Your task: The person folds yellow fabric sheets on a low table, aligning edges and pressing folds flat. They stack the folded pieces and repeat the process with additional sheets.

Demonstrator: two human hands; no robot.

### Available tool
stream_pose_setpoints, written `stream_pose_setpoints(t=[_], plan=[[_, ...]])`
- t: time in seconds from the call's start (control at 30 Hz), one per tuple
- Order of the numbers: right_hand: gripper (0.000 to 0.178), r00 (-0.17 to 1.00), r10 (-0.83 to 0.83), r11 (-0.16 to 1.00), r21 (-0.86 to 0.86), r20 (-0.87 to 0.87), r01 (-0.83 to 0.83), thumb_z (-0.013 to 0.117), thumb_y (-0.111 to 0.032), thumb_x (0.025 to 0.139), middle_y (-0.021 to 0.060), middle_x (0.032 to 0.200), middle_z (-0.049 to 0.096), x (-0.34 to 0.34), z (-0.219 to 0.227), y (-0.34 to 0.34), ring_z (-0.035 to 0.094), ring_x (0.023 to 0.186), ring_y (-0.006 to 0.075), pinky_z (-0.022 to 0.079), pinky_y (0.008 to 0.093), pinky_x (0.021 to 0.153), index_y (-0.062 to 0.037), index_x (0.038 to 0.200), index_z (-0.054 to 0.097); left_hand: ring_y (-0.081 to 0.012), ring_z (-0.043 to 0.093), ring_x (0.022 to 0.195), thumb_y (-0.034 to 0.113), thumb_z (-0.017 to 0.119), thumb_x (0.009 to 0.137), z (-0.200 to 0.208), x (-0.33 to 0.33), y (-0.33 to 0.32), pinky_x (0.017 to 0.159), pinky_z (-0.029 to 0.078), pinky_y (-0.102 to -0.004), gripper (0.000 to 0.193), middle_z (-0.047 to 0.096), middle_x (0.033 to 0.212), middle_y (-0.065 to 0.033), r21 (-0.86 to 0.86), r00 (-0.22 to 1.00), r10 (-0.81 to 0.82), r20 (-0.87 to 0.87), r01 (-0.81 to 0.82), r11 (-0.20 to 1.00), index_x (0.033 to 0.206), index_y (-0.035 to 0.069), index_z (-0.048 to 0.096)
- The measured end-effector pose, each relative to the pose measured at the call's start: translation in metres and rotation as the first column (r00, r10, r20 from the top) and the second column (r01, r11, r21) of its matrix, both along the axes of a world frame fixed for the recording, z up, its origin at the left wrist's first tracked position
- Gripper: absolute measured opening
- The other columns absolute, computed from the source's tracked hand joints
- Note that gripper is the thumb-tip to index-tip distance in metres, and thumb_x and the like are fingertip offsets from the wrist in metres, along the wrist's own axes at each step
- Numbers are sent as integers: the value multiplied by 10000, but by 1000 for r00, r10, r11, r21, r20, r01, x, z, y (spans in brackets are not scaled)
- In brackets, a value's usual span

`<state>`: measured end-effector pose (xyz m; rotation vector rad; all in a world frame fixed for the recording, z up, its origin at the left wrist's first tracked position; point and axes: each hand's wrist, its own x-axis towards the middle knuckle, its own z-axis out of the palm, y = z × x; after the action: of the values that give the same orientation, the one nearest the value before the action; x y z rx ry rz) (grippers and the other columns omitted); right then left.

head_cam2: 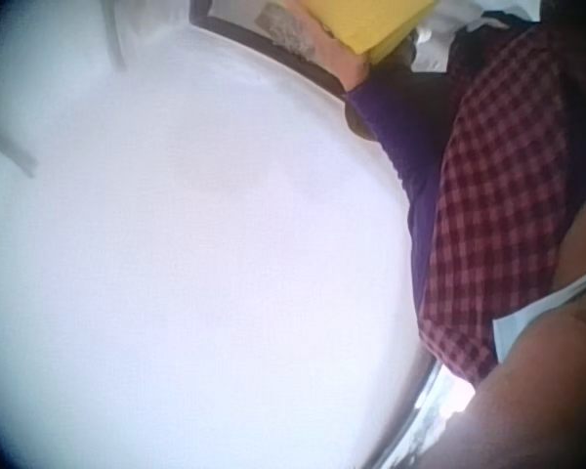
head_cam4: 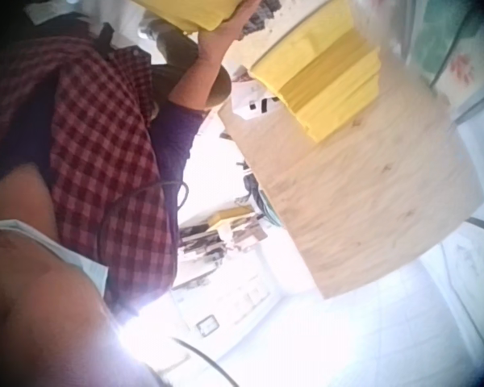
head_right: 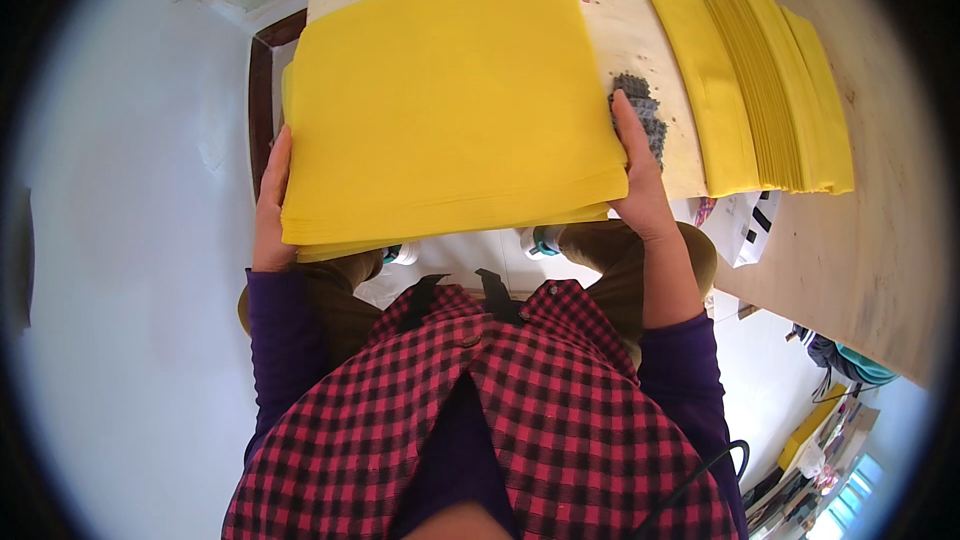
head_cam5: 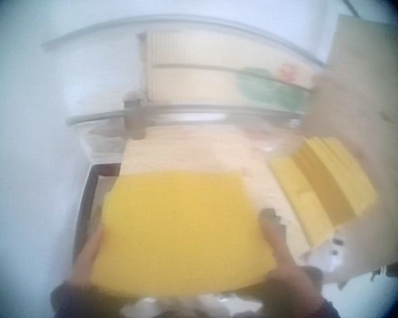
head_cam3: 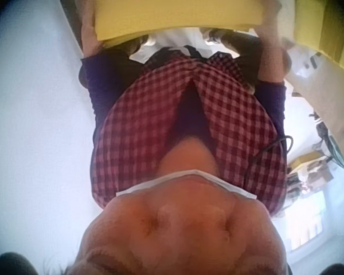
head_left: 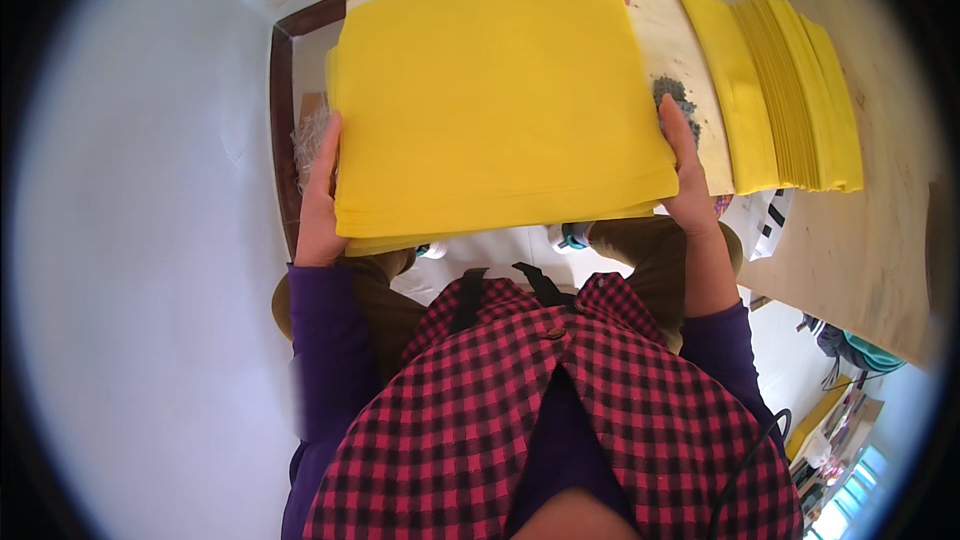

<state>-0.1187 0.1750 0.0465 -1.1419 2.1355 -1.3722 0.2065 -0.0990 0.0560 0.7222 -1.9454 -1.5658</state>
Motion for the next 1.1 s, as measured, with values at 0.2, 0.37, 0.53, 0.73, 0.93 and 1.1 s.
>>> stream_pose_setpoints(t=[0.2,0.37,0.53,0.73,0.93,1.1], plan=[[874,993,40,996,-84,114,-31,725,-73,791,161,1531,272,5,-1,0,293,1407,247,265,328,1128,-30,1493,206,-217,349,1365,65,603,879,1,-2,2,1110,294,-321,708,320,1513,-132,-59,1000,-30,1,30,998,1486,18,242],[906,982,25,993,-115,187,-3,727,-26,763,147,1539,264,5,-4,0,279,1415,232,256,324,1132,-18,1492,190,-217,343,1368,71,605,878,-1,-3,1,1116,283,-324,708,317,1515,-130,-53,1000,-8,-5,8,999,1486,21,245],[822,989,73,997,-48,125,-68,699,-11,779,147,1527,297,7,-4,-2,300,1406,234,269,321,1124,-35,1478,266,-225,326,1380,72,612,869,-4,1,-2,1124,266,-331,701,316,1518,-128,-111,1000,-18,15,19,994,1479,29,270],[451,993,119,992,-37,3,-119,651,46,783,138,1477,397,2,-3,-2,362,1376,263,294,340,1109,-67,1218,614,-266,321,1393,59,660,827,-14,12,-9,1133,244,-353,595,324,1516,-141,-221,1000,-15,25,20,975,1389,83,464],[266,975,202,973,-97,-94,-210,644,86,772,91,1176,640,-8,-7,-7,508,1235,256,384,331,1033,-39,1004,682,-276,431,1310,-2,693,730,-21,21,-21,1075,342,-375,247,583,1295,-95,-344,999,-40,2,39,938,965,68,726],[103,999,-12,997,-81,35,15,632,4,876,22,958,668,-11,-4,-14,586,909,87,459,214,815,-16,972,663,-217,569,1120,14,685,786,-20,15,-31,953,450,-330,204,679,1088,-57,-236,1000,-13,-26,6,972,983,54,717]])
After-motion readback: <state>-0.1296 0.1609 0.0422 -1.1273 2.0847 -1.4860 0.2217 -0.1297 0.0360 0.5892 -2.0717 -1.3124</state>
